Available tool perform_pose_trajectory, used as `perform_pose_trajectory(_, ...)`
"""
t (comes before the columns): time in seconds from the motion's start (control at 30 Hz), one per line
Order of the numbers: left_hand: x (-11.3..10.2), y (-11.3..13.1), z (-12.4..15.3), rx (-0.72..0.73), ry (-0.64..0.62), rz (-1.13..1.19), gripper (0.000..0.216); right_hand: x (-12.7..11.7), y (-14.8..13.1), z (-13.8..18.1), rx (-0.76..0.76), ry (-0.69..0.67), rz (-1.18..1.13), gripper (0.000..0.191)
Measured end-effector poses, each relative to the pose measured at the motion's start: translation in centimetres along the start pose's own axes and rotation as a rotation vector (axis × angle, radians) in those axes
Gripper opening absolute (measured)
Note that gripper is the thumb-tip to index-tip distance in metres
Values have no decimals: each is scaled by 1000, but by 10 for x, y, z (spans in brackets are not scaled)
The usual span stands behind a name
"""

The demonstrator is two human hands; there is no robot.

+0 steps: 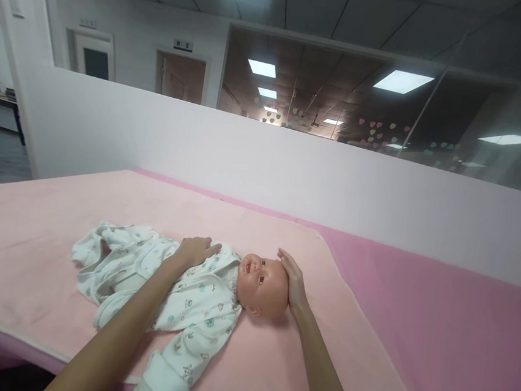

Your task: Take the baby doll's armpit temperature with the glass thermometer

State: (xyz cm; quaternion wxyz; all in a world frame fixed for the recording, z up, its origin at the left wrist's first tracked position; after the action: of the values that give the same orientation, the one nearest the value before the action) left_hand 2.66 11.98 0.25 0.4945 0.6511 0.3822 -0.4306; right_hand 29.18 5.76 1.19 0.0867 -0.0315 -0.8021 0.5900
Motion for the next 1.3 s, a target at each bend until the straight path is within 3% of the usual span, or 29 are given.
perform_pose_trajectory(0.2, 0, 1, 0, 4, -7, -17, 50, -5, 1, 2, 10, 52, 52, 59)
perform_pose_trajectory(0.33, -1, 2, 2, -14, -18, -43, 50, -10, -2, 4, -30, 123, 60, 58)
perform_pose_trajectory(0.53, -5, 5, 4, -10, -2, -78, 55, 7, 1, 3, 29, -113, 52, 39)
perform_pose_trajectory(0.77, -3, 1, 1, -29, 5, -76, 59, 5, 3, 0, 35, -94, 69, 45)
perform_pose_trajectory(0.93, -3, 0, 0, -21, 5, -55, 60, 6, 1, 0, 13, -104, 70, 40)
perform_pose_trajectory(1.1, -3, -1, 1, -23, 24, -9, 58, 1, -5, 0, -25, -19, 50, 37)
perform_pose_trajectory(1.3, -4, -7, -10, -34, 64, 101, 51, 9, 0, -1, 26, -124, 66, 37)
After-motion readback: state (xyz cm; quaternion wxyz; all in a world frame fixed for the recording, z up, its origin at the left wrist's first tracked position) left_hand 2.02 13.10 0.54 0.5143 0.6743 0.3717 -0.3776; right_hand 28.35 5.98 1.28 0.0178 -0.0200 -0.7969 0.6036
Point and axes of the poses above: each hand's wrist, its own z-axis away from the middle knuckle, its own x-axis out of the palm, y = z × x, the point moved 8 cm from there along -z, towards the middle knuckle, and after that the axes turned 1 degree about -x, right-handed, at the moved point
